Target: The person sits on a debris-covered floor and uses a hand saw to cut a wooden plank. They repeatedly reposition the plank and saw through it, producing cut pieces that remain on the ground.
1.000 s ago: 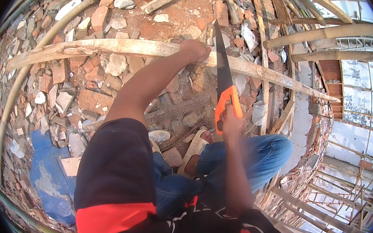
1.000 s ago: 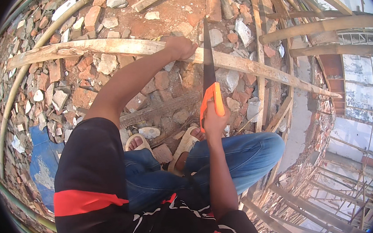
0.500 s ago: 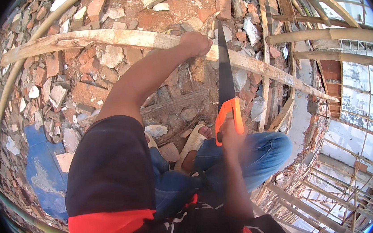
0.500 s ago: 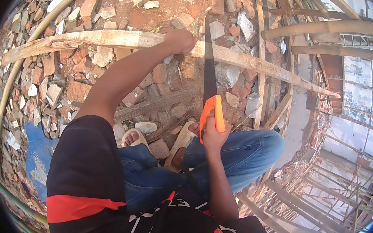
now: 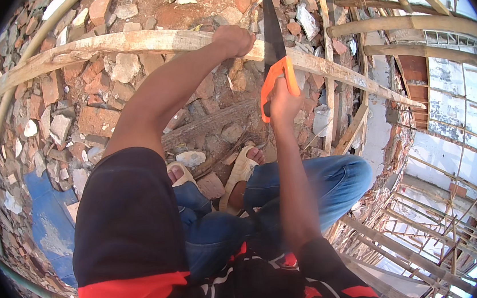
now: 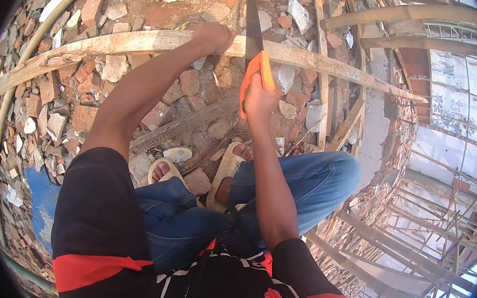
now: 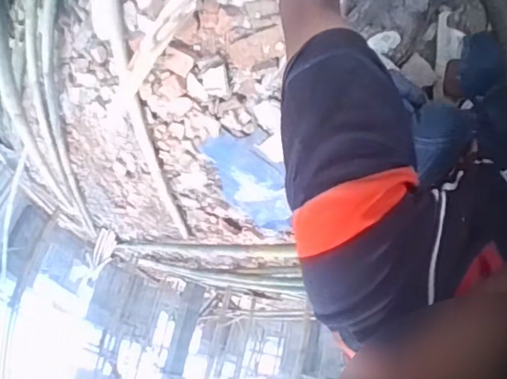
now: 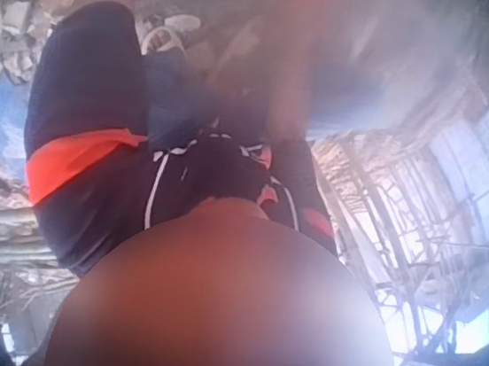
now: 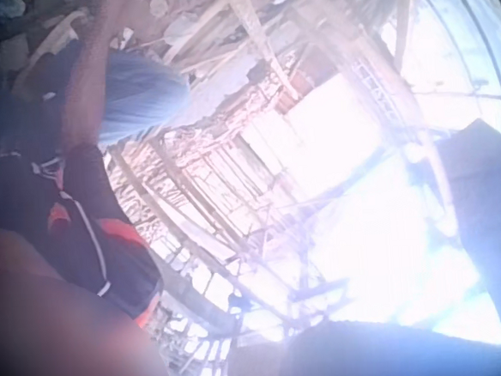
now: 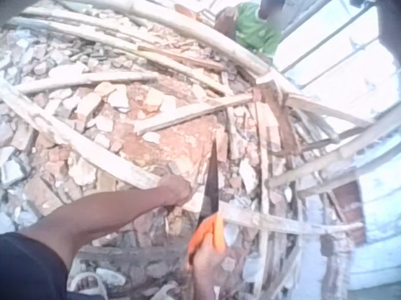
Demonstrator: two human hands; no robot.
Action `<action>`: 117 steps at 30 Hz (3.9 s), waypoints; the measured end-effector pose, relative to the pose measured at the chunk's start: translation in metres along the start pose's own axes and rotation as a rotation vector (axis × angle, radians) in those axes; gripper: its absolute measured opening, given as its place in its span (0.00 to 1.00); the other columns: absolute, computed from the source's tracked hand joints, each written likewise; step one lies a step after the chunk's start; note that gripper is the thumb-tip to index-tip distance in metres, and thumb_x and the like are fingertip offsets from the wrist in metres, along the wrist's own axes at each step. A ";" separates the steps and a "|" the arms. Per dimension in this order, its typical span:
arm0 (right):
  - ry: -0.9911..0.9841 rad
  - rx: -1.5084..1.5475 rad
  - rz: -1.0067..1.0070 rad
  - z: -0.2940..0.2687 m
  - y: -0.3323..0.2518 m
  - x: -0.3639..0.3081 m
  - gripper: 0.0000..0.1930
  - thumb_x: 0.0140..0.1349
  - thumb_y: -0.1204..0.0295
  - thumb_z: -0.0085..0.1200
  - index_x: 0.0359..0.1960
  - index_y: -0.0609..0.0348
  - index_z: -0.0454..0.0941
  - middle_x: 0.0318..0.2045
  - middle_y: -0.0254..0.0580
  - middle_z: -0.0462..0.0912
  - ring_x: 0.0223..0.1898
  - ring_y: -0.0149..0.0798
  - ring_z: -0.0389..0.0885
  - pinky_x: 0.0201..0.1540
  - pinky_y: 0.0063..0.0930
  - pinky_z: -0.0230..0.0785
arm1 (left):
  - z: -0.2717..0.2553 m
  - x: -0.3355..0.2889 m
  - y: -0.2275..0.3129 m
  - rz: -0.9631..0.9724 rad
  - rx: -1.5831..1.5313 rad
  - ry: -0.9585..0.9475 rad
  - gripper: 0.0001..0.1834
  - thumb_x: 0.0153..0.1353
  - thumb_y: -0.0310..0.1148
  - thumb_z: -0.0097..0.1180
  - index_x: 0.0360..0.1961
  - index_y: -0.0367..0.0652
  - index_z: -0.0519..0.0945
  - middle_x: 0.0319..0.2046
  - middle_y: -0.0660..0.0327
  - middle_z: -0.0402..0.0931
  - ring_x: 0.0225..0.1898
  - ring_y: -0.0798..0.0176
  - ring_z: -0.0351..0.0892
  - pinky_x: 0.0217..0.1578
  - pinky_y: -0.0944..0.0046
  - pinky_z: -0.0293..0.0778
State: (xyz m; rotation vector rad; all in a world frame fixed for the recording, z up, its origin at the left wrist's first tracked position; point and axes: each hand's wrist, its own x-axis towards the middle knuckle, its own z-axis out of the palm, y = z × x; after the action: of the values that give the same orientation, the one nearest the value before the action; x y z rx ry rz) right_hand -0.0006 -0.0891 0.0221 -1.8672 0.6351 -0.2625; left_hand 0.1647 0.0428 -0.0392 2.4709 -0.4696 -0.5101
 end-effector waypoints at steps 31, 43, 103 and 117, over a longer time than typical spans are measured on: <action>-0.041 -0.040 0.022 -0.056 -0.002 -0.086 0.07 0.65 0.76 0.51 0.27 0.60 0.70 0.16 0.30 0.66 0.16 0.24 0.62 0.21 0.24 0.56 | -0.012 0.009 -0.008 0.026 -0.012 -0.047 0.33 0.75 0.48 0.31 0.44 0.37 0.87 0.47 0.44 0.85 0.48 0.42 0.86 0.50 0.43 0.79; -0.025 -0.175 -0.068 -0.063 -0.011 -0.127 0.12 0.62 0.76 0.49 0.19 0.63 0.71 0.14 0.34 0.72 0.17 0.27 0.69 0.21 0.26 0.60 | -0.004 0.018 -0.011 0.034 0.008 -0.015 0.32 0.75 0.48 0.31 0.42 0.36 0.86 0.44 0.42 0.85 0.46 0.40 0.85 0.50 0.42 0.79; -0.065 -0.271 -0.315 -0.004 0.028 -0.052 0.09 0.60 0.75 0.57 0.23 0.65 0.76 0.13 0.39 0.71 0.17 0.29 0.70 0.21 0.32 0.60 | 0.005 0.011 0.001 -0.025 0.071 -0.050 0.29 0.73 0.45 0.34 0.48 0.37 0.86 0.51 0.45 0.84 0.52 0.43 0.85 0.52 0.43 0.78; -0.146 -0.063 0.010 -0.061 0.010 -0.089 0.10 0.66 0.73 0.58 0.27 0.66 0.77 0.17 0.29 0.72 0.18 0.23 0.68 0.21 0.27 0.60 | -0.018 0.029 -0.049 0.027 0.083 -0.172 0.47 0.70 0.71 0.28 0.54 0.39 0.85 0.55 0.42 0.82 0.60 0.39 0.79 0.60 0.44 0.73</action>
State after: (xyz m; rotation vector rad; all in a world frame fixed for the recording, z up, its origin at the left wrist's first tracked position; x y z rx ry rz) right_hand -0.1058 -0.0926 0.0472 -1.9230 0.5579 -0.0995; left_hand 0.2081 0.0764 -0.0612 2.5070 -0.6037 -0.7091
